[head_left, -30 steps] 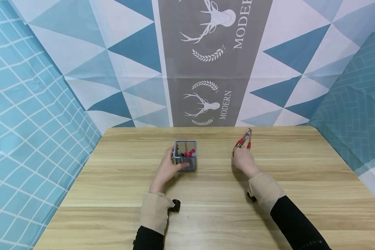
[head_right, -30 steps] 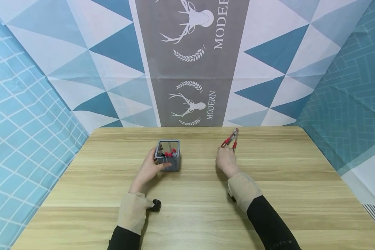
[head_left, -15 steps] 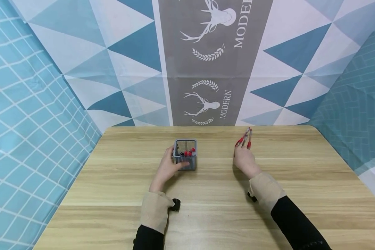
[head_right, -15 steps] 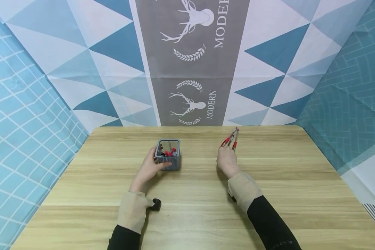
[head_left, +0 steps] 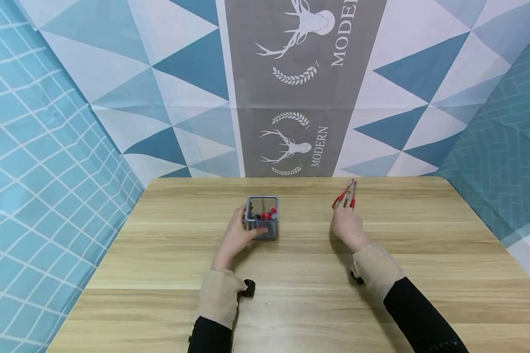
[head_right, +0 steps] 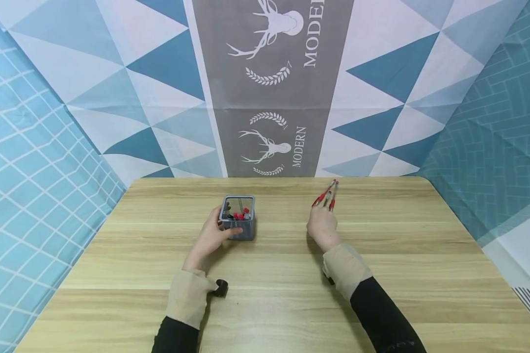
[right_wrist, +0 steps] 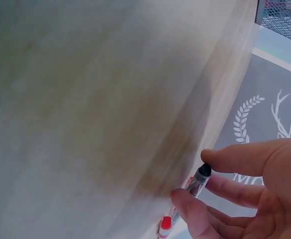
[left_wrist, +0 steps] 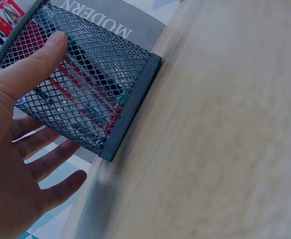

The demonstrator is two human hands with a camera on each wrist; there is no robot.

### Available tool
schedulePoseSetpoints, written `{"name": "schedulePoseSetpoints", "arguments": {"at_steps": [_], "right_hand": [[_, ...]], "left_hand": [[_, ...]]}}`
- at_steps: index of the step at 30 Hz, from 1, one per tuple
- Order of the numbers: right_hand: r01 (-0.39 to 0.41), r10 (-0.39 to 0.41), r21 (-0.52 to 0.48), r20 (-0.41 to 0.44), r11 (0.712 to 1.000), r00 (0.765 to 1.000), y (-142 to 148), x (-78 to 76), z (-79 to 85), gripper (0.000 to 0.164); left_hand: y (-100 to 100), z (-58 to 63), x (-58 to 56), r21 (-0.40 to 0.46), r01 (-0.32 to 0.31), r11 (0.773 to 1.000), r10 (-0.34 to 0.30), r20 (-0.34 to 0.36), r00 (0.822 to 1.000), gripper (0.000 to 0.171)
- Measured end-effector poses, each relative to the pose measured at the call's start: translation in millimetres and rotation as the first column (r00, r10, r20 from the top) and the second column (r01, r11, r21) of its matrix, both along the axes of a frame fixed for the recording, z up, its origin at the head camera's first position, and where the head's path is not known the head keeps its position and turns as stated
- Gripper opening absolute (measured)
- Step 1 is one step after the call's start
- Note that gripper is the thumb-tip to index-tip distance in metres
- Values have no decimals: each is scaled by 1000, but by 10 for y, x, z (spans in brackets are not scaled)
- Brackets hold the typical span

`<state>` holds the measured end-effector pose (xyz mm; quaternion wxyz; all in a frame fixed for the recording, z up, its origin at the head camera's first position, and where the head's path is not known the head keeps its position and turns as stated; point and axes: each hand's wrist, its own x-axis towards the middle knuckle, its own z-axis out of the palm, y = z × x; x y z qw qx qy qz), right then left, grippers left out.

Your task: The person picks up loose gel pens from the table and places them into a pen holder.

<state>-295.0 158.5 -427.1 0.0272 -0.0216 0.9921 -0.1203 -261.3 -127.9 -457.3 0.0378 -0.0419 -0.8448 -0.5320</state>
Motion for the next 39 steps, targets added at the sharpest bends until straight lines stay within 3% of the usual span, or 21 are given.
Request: {"name": "schedulePoseSetpoints", "arguments": {"at_steps": [10,25,28,34,37,39], "right_hand": [[66,-67,-37,-40,997,997,53,44,58,22],[121,-139,-110,-177,987,974,155,80,163,15],[129,-152,-130,-187,983,971,173,80,193,6],[124,-146,-119,-206,985,967,185,96,233,7],[118,-139,-96,-260,988,955,185,108,240,9],[110,-130,-81,-330,991,935,183,114,251,10]], "left_hand": [[-2,0,-4,4,5,1000,-5,-10,1000,86],[-2,0,-3,13,7,1000,-7,1,1000,87],[-1,-4,-6,15,6,1000,-6,2,1000,87],[0,-5,-9,16,4,1000,-4,7,1000,87],[2,-3,-6,15,4,1000,-5,10,1000,88],[2,-2,-4,14,4,1000,-5,11,1000,88]]}}
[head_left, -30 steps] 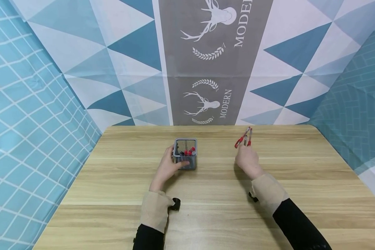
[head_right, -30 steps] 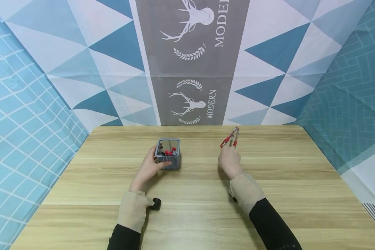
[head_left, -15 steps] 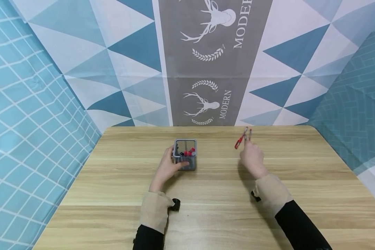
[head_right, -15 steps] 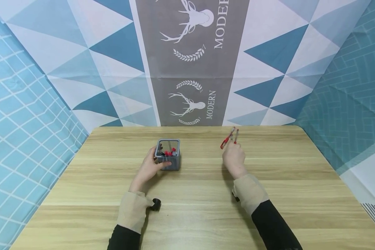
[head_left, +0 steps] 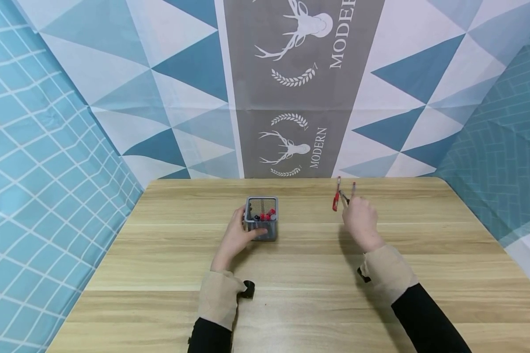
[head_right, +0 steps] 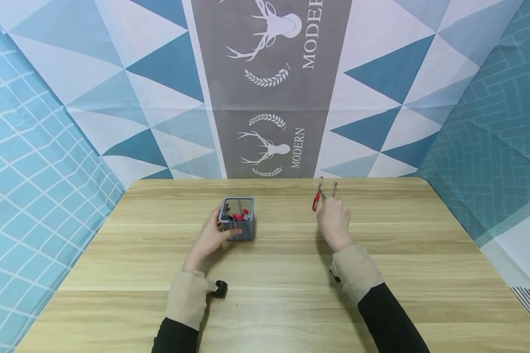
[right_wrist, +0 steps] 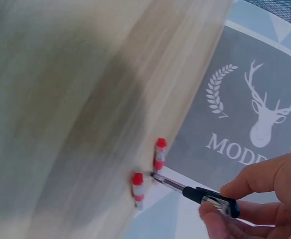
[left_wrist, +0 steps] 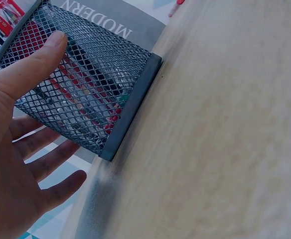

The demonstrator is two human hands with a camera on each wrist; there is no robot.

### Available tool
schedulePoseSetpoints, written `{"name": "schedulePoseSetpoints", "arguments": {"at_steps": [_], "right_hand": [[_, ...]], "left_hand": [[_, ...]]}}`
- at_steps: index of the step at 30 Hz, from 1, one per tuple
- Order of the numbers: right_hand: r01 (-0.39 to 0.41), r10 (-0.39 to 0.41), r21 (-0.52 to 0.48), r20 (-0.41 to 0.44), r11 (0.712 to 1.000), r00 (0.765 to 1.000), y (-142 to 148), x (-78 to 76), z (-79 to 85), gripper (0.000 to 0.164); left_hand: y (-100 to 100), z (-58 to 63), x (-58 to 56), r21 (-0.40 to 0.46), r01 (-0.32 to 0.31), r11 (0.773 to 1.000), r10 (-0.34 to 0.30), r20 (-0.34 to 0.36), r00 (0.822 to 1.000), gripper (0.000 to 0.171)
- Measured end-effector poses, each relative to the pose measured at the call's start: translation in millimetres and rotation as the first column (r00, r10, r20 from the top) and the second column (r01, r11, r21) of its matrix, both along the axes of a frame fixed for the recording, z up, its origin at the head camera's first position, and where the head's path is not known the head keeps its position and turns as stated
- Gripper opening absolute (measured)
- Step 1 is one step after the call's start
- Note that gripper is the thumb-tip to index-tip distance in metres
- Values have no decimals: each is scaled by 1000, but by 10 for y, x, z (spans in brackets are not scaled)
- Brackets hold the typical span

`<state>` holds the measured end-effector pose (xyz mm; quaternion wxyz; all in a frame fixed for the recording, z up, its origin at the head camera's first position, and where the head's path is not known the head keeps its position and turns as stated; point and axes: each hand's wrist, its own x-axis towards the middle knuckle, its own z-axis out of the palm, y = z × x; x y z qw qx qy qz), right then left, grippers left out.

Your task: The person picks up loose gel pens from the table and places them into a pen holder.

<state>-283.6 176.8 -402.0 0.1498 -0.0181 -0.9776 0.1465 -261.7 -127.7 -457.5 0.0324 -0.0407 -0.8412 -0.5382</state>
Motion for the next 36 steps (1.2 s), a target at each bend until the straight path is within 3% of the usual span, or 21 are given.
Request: {"name": "schedulePoseSetpoints", "arguments": {"at_steps": [5,8,14,21,30,36], "right_hand": [[-28,27,-2,-204,1000,979,-9,0,46,17],[-53,41,-34,-277,998,960,-21,-3,81,14],[-75,42,-84,-340,994,939,-47,9,123,20],[-115,82,-61,-394,992,915,-57,20,175,18],[-159,120,-53,-437,986,891,-130,82,295,42],[-209,148,-70,-497,975,855,-211,136,402,35]], "left_hand": [[1,-3,3,-5,-3,1000,3,0,1000,87],[-1,0,6,-10,-6,1000,6,5,1000,87],[-2,2,9,-7,-6,1000,6,8,1000,86],[0,10,1,-6,-1,1000,1,5,1000,87],[-1,0,-1,-1,-1,1000,1,5,1000,87],[-3,-1,-8,-5,0,1000,0,1,1000,86]]}}
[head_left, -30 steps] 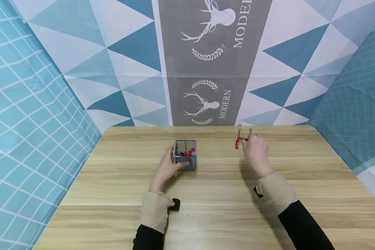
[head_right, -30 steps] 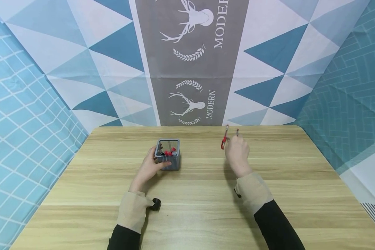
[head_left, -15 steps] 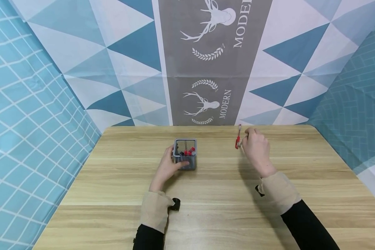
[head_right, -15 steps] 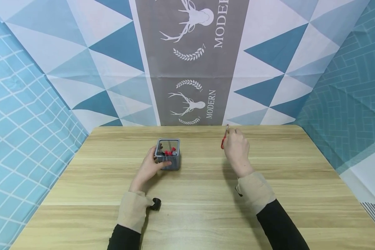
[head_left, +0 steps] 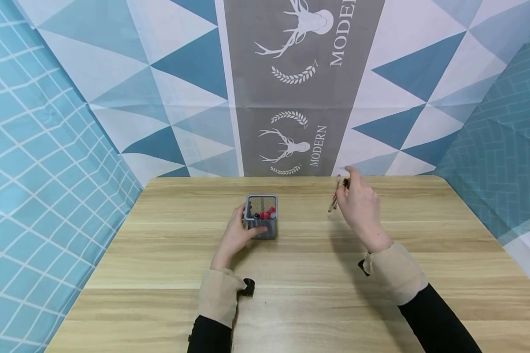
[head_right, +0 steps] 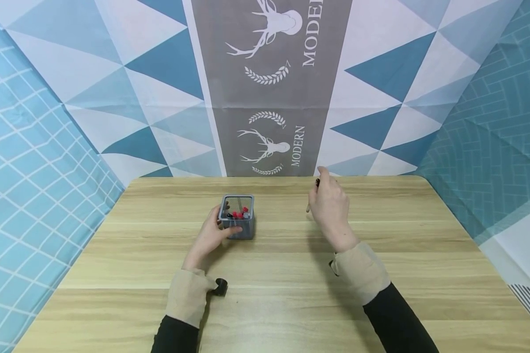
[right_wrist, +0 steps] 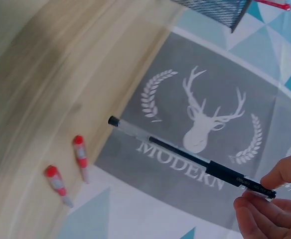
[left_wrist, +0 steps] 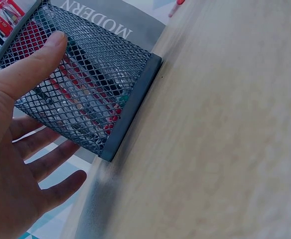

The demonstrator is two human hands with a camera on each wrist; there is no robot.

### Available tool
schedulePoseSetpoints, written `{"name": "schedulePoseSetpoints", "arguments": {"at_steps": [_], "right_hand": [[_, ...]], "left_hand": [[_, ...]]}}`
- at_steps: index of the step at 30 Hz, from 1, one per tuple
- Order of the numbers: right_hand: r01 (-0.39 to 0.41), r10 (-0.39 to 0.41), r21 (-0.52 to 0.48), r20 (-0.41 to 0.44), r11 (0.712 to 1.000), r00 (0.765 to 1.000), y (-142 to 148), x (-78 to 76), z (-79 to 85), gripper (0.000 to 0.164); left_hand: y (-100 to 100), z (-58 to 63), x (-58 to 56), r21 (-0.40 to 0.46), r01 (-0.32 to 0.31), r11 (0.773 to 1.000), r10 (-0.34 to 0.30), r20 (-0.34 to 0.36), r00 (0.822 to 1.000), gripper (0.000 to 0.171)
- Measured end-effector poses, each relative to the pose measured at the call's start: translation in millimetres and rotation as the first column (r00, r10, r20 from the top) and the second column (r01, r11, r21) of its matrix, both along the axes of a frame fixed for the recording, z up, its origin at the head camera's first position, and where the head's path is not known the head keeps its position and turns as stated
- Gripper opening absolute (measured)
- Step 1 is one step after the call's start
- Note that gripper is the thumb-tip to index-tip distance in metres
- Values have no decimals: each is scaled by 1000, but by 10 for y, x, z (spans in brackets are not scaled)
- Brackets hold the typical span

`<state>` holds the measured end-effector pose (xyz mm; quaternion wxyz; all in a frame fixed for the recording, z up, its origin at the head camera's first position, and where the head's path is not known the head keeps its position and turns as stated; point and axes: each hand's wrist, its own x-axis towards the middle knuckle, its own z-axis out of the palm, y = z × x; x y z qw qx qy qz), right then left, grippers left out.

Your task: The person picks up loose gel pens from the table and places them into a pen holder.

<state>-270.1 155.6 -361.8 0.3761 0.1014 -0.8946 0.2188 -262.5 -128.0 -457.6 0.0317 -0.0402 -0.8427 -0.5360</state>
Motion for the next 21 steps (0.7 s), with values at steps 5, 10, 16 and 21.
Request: {"name": "schedulePoseSetpoints", "arguments": {"at_steps": [5,10,16,21], "right_hand": [[-47,47,-19,-27,999,999,-84,63,77,24],[-87,86,-30,-15,996,996,-176,132,139,20],[-147,147,-26,-30,989,989,-312,236,223,21],[-178,180,31,-105,984,978,-434,307,281,21]], "left_hand": [[1,4,1,1,1,1000,-1,1,1000,86],[1,12,5,-4,1,1000,-1,8,1000,85],[0,17,12,-10,4,1000,-4,12,1000,86],[7,31,13,-9,3,1000,-3,15,1000,86]]}}
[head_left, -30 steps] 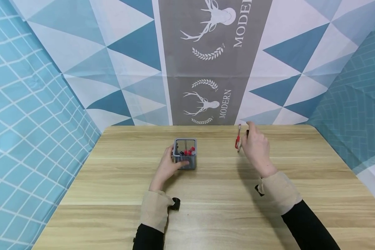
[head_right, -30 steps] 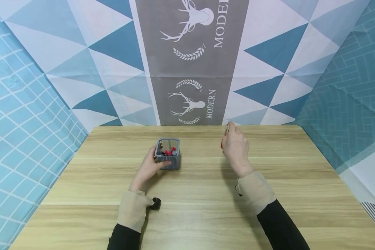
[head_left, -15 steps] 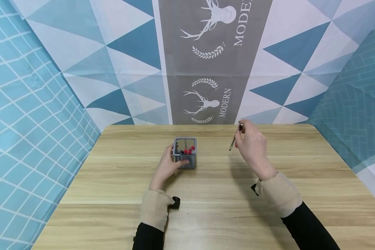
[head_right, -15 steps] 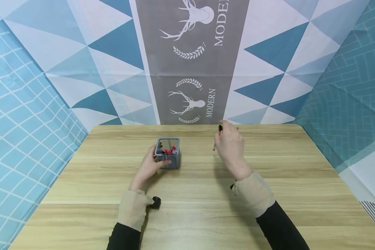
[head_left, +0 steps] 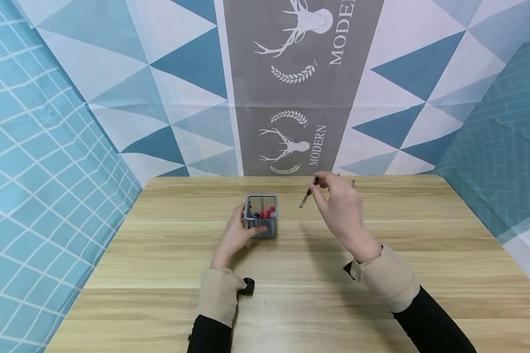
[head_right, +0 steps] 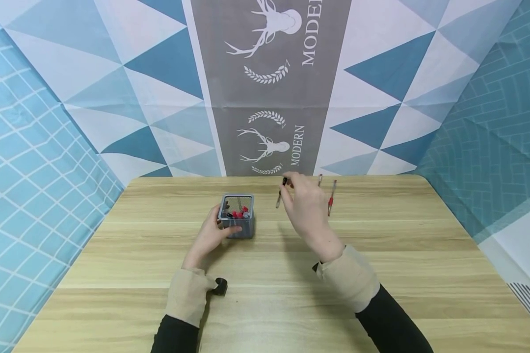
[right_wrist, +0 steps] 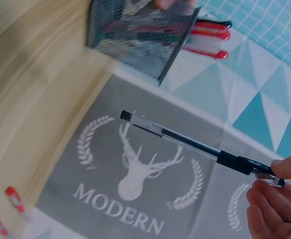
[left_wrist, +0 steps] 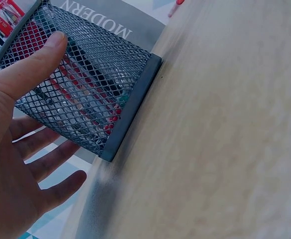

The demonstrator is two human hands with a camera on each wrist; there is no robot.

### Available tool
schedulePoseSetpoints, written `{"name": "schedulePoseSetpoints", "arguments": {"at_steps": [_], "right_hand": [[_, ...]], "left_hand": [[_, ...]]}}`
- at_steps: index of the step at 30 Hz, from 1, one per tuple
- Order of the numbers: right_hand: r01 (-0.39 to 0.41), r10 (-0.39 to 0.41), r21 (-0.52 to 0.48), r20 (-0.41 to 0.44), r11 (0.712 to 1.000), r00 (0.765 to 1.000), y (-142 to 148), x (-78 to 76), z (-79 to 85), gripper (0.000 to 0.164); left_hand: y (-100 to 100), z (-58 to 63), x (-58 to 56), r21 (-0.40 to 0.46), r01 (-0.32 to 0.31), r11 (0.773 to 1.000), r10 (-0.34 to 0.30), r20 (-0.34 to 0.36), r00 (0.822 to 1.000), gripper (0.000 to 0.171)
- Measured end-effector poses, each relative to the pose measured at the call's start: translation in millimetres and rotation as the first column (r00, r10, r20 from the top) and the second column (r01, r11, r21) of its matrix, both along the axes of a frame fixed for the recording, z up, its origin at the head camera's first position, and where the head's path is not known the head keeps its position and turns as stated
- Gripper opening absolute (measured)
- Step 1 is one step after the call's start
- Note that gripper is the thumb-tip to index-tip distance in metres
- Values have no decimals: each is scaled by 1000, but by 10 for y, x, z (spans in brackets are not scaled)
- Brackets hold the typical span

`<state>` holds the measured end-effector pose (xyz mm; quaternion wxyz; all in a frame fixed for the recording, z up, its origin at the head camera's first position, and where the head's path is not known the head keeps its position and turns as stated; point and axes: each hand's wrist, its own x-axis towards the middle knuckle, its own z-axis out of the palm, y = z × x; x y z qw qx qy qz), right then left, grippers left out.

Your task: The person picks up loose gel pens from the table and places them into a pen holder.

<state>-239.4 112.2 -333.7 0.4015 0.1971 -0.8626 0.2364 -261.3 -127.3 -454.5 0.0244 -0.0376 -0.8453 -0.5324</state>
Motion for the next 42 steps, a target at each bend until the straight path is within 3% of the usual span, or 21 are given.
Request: {"name": "schedulePoseSetpoints", "arguments": {"at_steps": [6,21,33,42], "right_hand": [[-34,32,-11,-113,999,993,-158,67,45,24],[-143,138,-19,-168,990,976,-445,157,110,23],[-220,220,19,-163,975,962,-701,234,100,22],[-248,255,67,-136,967,957,-823,253,-5,22]], "left_hand": [[-4,2,0,-4,0,1000,0,0,1000,86],[-3,5,8,-10,5,1000,-5,-24,1000,88],[-18,-25,-13,-20,3,1000,-4,-42,999,85],[-31,-37,-9,-16,7,1000,-8,-37,999,85]]}}
